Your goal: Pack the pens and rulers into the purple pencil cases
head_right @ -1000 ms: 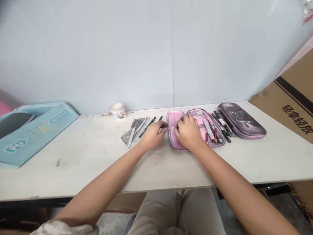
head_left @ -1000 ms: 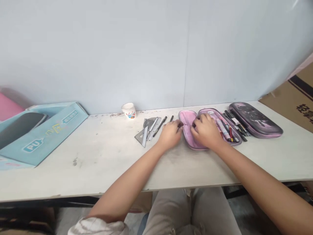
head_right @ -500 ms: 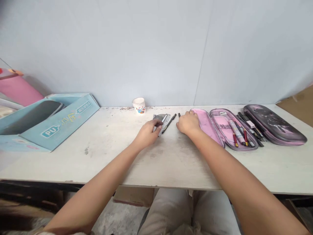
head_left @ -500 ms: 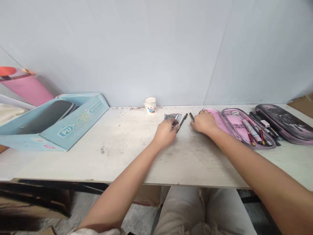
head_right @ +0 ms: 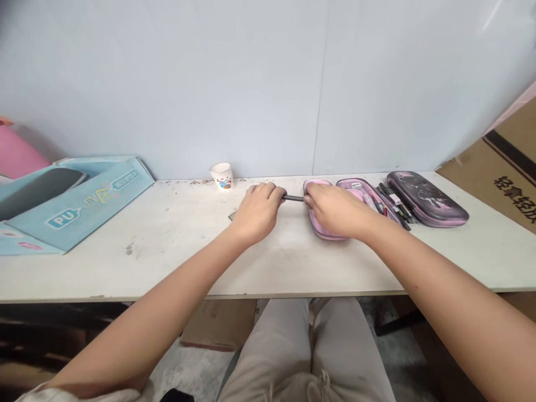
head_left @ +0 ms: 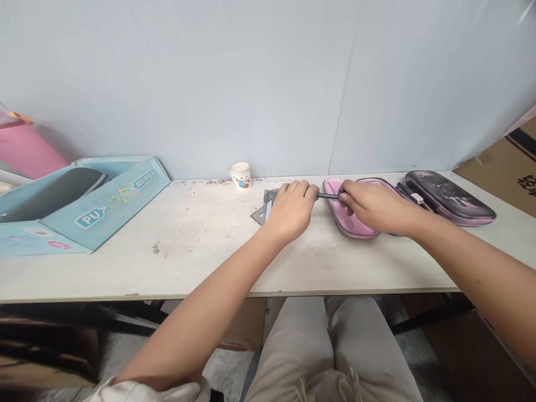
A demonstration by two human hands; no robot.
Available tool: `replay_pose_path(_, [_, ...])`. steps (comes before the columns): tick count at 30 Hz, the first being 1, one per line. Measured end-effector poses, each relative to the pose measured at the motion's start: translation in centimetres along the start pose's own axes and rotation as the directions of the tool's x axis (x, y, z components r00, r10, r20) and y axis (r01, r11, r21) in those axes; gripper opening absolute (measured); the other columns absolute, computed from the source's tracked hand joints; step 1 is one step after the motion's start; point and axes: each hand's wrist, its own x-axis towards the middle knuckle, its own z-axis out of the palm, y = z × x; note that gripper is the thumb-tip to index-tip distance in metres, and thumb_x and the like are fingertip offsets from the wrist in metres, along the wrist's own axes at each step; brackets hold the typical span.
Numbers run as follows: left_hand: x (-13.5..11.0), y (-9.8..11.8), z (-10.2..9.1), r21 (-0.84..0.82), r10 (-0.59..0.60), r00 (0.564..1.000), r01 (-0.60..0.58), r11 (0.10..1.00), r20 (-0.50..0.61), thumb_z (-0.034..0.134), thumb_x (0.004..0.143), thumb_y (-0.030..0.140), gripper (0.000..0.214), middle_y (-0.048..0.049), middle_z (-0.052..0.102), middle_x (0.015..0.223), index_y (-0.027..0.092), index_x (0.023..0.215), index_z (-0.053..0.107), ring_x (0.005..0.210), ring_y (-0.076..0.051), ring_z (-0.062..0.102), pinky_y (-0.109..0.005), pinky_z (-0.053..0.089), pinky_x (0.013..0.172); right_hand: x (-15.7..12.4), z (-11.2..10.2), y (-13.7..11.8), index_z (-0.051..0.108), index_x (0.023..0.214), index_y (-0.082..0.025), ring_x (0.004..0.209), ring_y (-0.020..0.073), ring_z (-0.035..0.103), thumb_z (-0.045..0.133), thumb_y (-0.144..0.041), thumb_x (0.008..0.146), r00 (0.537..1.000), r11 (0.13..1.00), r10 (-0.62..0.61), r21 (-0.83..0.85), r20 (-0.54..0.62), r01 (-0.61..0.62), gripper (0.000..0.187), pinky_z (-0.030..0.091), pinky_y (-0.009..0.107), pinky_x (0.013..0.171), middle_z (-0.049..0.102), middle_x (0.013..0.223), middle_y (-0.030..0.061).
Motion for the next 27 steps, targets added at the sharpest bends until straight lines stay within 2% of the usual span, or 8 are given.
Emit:
replay_pose_path(5, [0.0,2.2,0.5,0.072,0.041,0.997,-0.046,0.996,0.069,0.030,0.086,0.010,0.033,-0.0090,0.057,0.094,0.020,0.109,0.051,0.091,-0.023,0.052,-0.035,0.036,0.079,-1.5,1.1,1.9,0.056,0.094,-0.017,0.073,0.0190,0.058,0.032,-0.025,0.090,1.000,1.000,0.013,-0.017,-0.026,-0.013,0.026,0.033,0.028,0.063,0.066,0.082,0.0073])
replay_pose_path(8, [0.2,2.8,0.8,0.066,0.012,0.994,-0.020,0.998,0.111,0.029,0.090,0.020,0.033,-0.0069,0.059,0.086,0.025,0.114,0.050,0.080,-0.022,0.056,-0.032,0.038,0.070,-1.9,1.4,3.0,0.058,0.093,-0.018,0.079,0.0206,0.059,0.032,-0.025,0.089,0.997,0.998,0.006,-0.056,-0.083,-0.010,0.027,0.034,0.029,0.066,0.067,0.089,0.0076])
replay_pose_path(11, [0.6,2.4,1.2,-0.003,-0.079,0.992,0.080,0.997,0.102,0.027,0.091,0.041,0.036,-0.0054,0.060,0.075,0.026,0.110,0.054,0.071,-0.023,0.058,-0.031,0.037,0.063,-2.2,1.9,4.5,0.059,0.095,-0.017,0.085,0.0220,0.058,0.034,-0.023,0.088,0.988,0.999,0.012,-0.043,-0.154,-0.019,0.026,0.035,0.030,0.071,0.066,0.092,0.0088])
replay_pose_path(13, [1.0,1.6,1.5,-0.133,-0.216,0.975,0.222,0.966,0.057,0.028,0.090,0.047,0.040,-0.0037,0.058,0.067,0.024,0.108,0.055,0.067,-0.021,0.057,-0.029,0.036,0.061,-2.4,2.5,5.6,0.057,0.095,-0.017,0.088,0.0228,0.057,0.038,-0.022,0.086,0.973,0.999,0.040,0.020,-0.229,-0.037,0.022,0.036,0.031,0.073,0.066,0.094,0.0096])
replay_pose_path(16, [1.7,0.5,2.2,-0.495,-0.429,0.900,0.406,0.768,0.072,0.037,0.088,0.044,0.035,0.0016,0.048,0.058,0.022,0.107,0.055,0.058,-0.014,0.049,-0.024,0.033,0.056,-1.9,3.7,6.4,0.053,0.095,-0.017,0.086,0.0221,0.057,0.046,-0.022,0.080,0.895,0.961,0.210,0.251,-0.394,-0.115,0.017,0.038,0.031,0.072,0.064,0.094,0.0096])
replay_pose_path(19, [2.2,0.4,3.2,-0.787,-0.406,0.892,0.393,0.476,0.199,0.045,0.085,0.040,0.033,0.0054,0.038,0.055,0.020,0.109,0.056,0.050,-0.008,0.036,-0.020,0.028,0.051,-0.4,5.1,5.7,0.049,0.089,-0.018,0.079,0.0201,0.056,0.050,-0.023,0.076,0.812,0.888,0.330,0.450,-0.481,-0.094,0.014,0.040,0.030,0.069,0.061,0.086,0.0074])
replay_pose_path(22, [2.2,0.6,4.2,-0.881,-0.352,0.897,0.376,0.289,0.267,0.048,0.083,0.039,0.037,0.0071,0.031,0.054,0.018,0.114,0.054,0.048,-0.007,0.029,-0.020,0.025,0.049,1.5,6.3,4.2,0.048,0.079,-0.020,0.075,0.0184,0.054,0.049,-0.020,0.076,0.858,0.873,0.200,0.484,-0.472,0.062,0.003,0.039,0.029,0.068,0.058,0.079,0.0048])
replay_pose_path(27, [1.4,0.3,4.8,-0.906,-0.358,0.888,0.374,0.198,0.288,0.050,0.083,0.037,0.041,0.0065,0.034,0.056,0.019,0.121,0.051,0.051,-0.007,0.032,-0.021,0.026,0.051,2.8,8.0,2.7,0.049,0.081,-0.020,0.073,0.0184,0.054,0.044,-0.020,0.081,0.921,0.888,0.004,0.425,-0.390,0.176,0.005,0.038,0.030,0.067,0.061,0.079,0.0046])
